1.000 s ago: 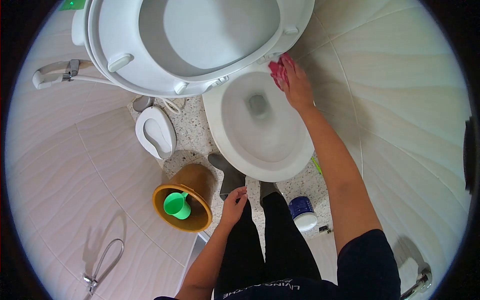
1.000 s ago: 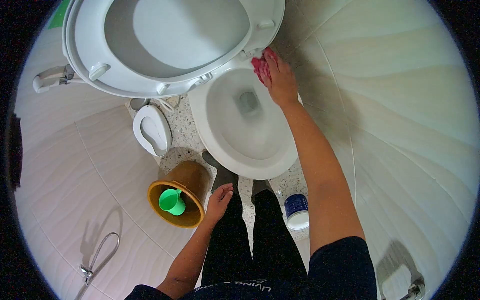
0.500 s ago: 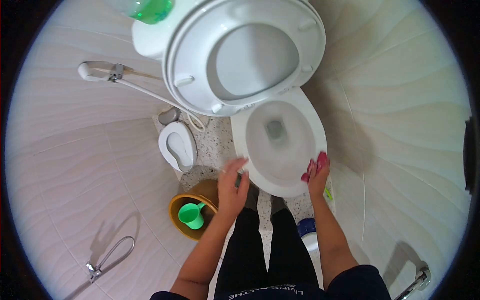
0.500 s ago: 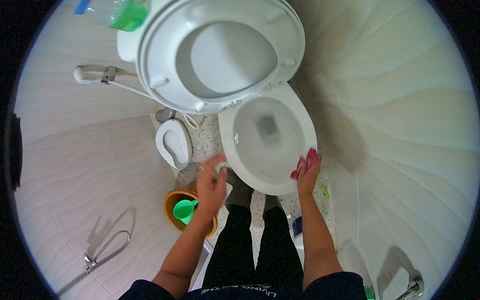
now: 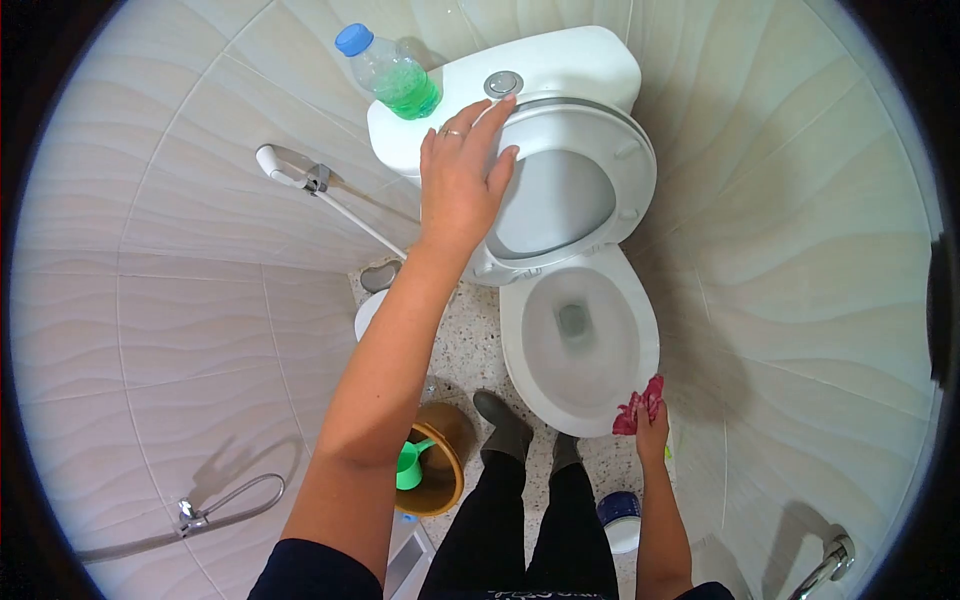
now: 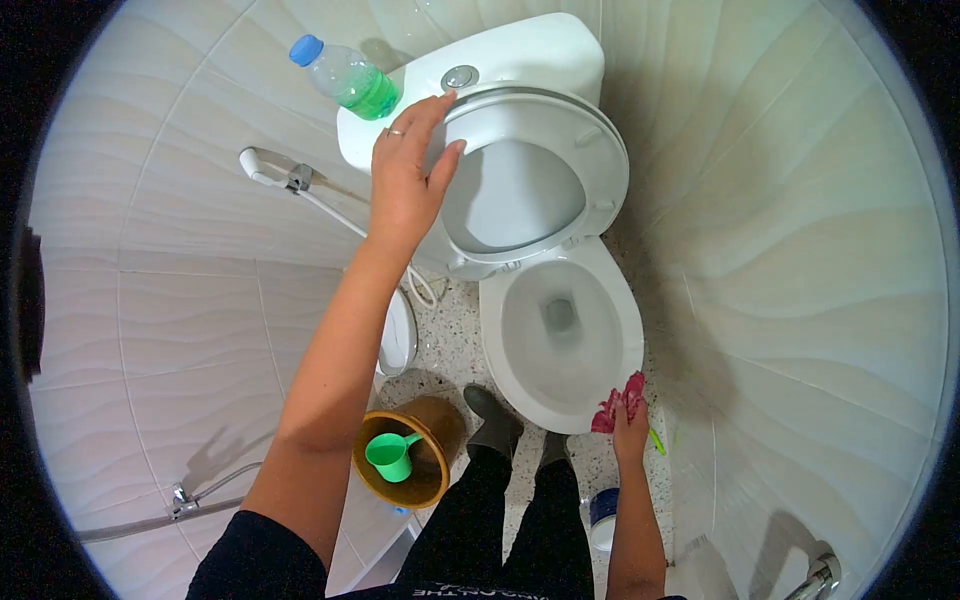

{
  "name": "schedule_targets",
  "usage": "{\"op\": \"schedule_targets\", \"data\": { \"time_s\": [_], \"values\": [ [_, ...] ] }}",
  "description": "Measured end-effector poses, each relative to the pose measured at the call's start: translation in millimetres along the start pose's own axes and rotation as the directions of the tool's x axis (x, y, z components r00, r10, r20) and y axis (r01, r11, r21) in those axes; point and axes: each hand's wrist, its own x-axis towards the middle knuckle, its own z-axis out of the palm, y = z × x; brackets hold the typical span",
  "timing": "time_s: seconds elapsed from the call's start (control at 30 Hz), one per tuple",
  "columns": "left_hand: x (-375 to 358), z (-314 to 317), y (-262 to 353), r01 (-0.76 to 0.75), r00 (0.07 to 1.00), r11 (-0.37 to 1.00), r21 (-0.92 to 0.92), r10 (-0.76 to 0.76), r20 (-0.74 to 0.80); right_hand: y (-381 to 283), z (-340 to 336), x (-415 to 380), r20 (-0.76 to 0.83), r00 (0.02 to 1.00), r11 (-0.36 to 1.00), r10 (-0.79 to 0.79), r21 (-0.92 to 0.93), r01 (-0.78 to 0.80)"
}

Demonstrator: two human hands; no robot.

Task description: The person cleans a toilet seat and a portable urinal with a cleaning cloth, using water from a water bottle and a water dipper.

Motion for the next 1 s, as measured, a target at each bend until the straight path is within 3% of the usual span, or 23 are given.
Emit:
{"op": "schedule_targets", "data": {
  "time_s": [0.07, 0.13, 0.23, 0.4, 0.47, 0.53, 0.57, 0.6, 0.73, 0.8, 0.83, 0.9, 0.93, 1.0],
  "values": [
    [-6, 2, -2, -0.151, 0.982, 0.974, 0.171, 0.167, -0.084, 2, 3, 4, -0.025, 0.998, 0.997, -0.053, 0.046, 0.054],
    [-10, 2, -6, -0.142, 0.985, 0.98, 0.141, 0.154, -0.081, -27, 4, 2, -0.015, 0.992, 0.992, -0.126, 0.026, 0.126],
    [-11, 4, -9, -0.117, 0.988, 0.991, 0.07, 0.123, -0.089, -60, -1, -4, 0.043, 0.997, 0.991, -0.057, 0.12, 0.051],
    [-11, -5, 11, -0.125, 0.971, 0.982, 0.141, 0.15, -0.189, -34, -8, -4, -0.049, 0.999, 0.975, 0.002, 0.223, 0.009],
    [-25, -17, 21, -0.109, 0.984, 0.991, 0.077, 0.118, -0.13, -28, -18, -2, -0.113, 0.992, 0.936, 0.06, 0.352, -0.016],
    [-50, -37, 45, -0.007, 0.965, 0.996, -0.09, 0.03, 0.26, -32, -29, -1, -0.134, 0.987, 0.905, 0.085, 0.424, -0.02],
    [-63, -43, 59, 0.007, 0.925, 0.981, -0.195, 0.068, 0.375, -33, -35, -1, -0.15, 0.983, 0.87, 0.106, 0.492, -0.018],
    [-78, -47, 72, 0.035, 0.87, 0.955, -0.296, 0.117, 0.478, -28, -41, 0, -0.152, 0.982, 0.871, 0.111, 0.491, -0.023],
    [-176, -2, 117, -0.029, 0.552, 0.934, -0.357, 0.313, 0.773, -22, -54, 3, -0.197, 0.974, 0.856, 0.112, 0.518, 0.007],
    [-233, 34, 124, -0.046, 0.506, 0.925, -0.377, 0.347, 0.79, -25, -52, 1, -0.259, 0.959, 0.882, 0.116, 0.47, 0.02],
    [-256, 55, 126, -0.038, 0.511, 0.925, -0.378, 0.343, 0.788, -24, -54, 2, -0.257, 0.96, 0.887, 0.114, 0.461, 0.019],
    [-296, 96, 122, -0.118, 0.434, 0.931, -0.345, 0.361, 0.825, -18, -58, 2, -0.211, 0.972, 0.902, 0.104, 0.432, -0.003],
    [-313, 118, 119, -0.105, 0.439, 0.932, -0.348, 0.358, 0.824, -16, -60, 2, -0.207, 0.973, 0.908, 0.105, 0.42, -0.008],
    [-346, 157, 127, -0.274, 0.518, 0.929, -0.247, 0.359, 0.777, -1, -75, 3, -0.168, 0.983, 0.939, 0.07, 0.343, -0.009]
  ]
}}
